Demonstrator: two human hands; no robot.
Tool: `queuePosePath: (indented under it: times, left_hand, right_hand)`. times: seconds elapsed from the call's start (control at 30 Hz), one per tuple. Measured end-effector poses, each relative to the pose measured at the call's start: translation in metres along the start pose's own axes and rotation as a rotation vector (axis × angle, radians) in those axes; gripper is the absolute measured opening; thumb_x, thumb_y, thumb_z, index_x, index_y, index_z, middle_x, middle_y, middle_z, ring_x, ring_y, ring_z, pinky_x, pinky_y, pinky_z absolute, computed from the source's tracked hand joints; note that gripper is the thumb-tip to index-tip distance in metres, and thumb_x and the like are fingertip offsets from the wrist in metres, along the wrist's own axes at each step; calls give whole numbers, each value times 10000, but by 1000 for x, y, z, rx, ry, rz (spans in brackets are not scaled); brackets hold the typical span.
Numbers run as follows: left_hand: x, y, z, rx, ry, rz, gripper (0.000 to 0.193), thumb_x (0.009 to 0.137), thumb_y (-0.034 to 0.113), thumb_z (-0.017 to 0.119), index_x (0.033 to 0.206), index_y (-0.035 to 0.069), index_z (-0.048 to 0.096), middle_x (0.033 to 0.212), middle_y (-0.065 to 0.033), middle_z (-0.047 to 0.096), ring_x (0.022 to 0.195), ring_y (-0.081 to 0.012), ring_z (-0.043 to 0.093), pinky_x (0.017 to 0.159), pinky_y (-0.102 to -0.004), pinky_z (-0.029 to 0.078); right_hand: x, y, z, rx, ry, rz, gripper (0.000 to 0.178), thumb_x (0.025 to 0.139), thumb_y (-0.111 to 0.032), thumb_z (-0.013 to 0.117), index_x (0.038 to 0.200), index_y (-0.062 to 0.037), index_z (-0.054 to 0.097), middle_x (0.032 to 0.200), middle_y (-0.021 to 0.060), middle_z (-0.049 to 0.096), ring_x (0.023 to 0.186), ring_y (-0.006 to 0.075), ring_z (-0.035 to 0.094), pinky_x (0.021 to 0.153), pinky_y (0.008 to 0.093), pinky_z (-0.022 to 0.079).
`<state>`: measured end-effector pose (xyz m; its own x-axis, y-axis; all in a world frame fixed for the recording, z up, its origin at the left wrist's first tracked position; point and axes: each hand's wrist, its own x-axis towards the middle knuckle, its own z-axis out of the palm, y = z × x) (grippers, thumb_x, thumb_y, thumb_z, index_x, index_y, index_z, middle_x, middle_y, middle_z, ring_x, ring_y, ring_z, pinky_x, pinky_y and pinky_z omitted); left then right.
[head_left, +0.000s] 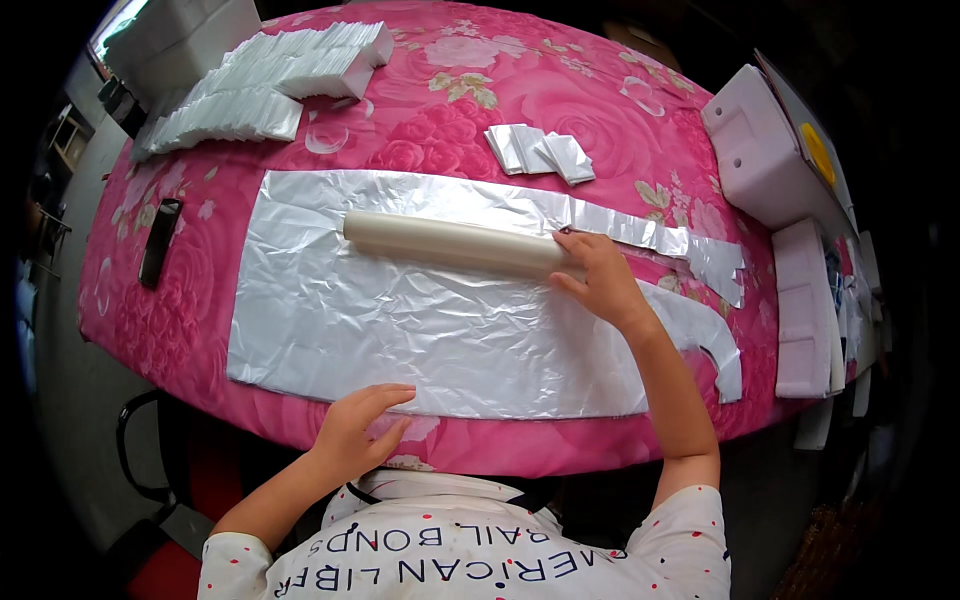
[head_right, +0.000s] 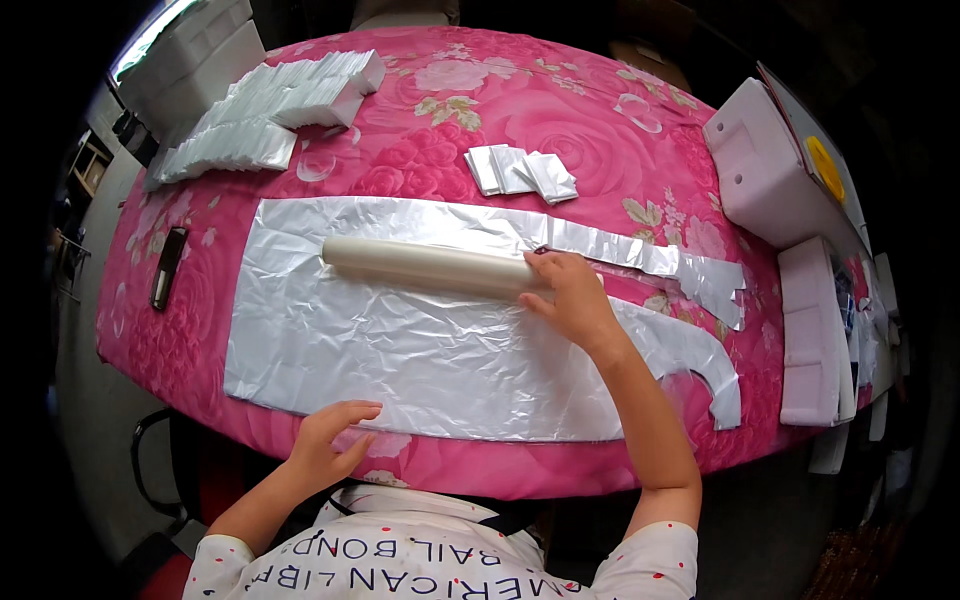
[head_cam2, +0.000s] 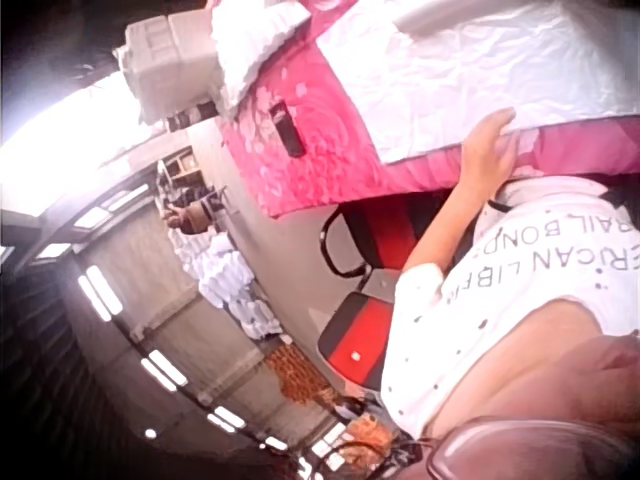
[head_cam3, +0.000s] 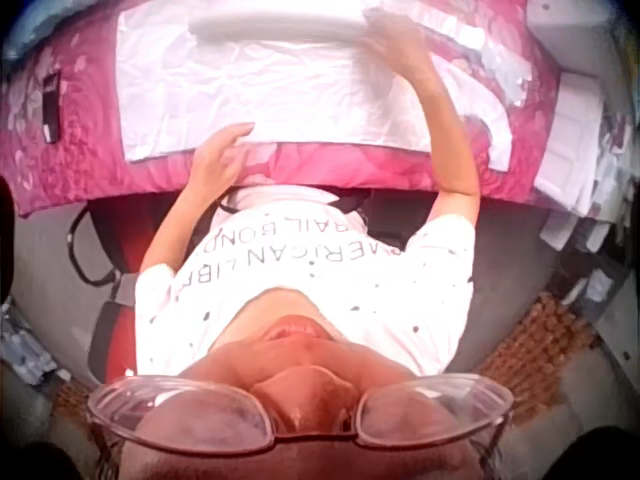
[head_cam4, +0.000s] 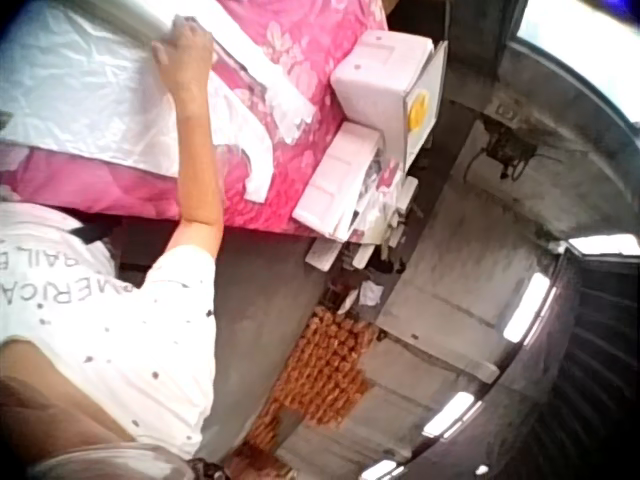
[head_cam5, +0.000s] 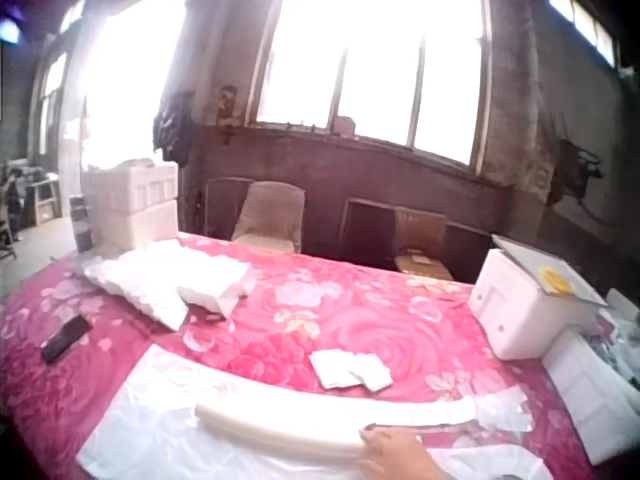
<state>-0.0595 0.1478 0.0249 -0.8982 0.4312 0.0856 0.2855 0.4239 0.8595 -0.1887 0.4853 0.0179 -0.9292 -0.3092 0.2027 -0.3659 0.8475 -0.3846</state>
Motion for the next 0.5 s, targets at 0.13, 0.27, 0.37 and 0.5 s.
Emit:
queuePosePath:
  times: [0.13, 0.27, 0.37, 0.5]
  left_hand:
    - [17, -4, 15, 67, -98, 59, 420, 731, 77, 673, 1132, 33, 554, 1180, -158, 549, 1054, -292, 550, 872, -358, 449]
    - [48, 3, 52, 250, -104, 189, 616, 731, 244, 701, 1272, 67, 466, 1421, -236, 254, 1298, -394, 279, 1016, -448, 311]
    - [64, 1, 80, 376, -136, 287, 737, 720, 385, 690, 1331, 89, 403, 1465, -259, 59, 1332, -485, 76, 1054, -500, 224]
    - [81, 18, 98, 462, -199, 360, 683, 709, 479, 655, 1240, 77, 503, 1446, -269, 147, 1323, -504, 87, 1055, -506, 226]
  right_hand:
    - [-62, -38, -3, -45, -139, 183, 472, 790, -285, 651, 1152, 2, 553, 933, 142, 585, 939, 308, 529, 838, 381, 429]
    - [-116, -86, 19, 324, -99, 78, 430, 836, -269, 593, 1143, 29, 549, 1093, 188, 545, 1034, 317, 500, 891, 402, 408]
    - [-132, -82, 33, 262, -99, 15, 446, 878, -257, 506, 1239, 3, 486, 1318, 192, 418, 1235, 329, 371, 1022, 394, 303]
    - [-136, -32, 30, -82, -48, 102, 518, 875, -221, 474, 1331, 3, 374, 1412, 163, 325, 1319, 311, 279, 1082, 385, 217]
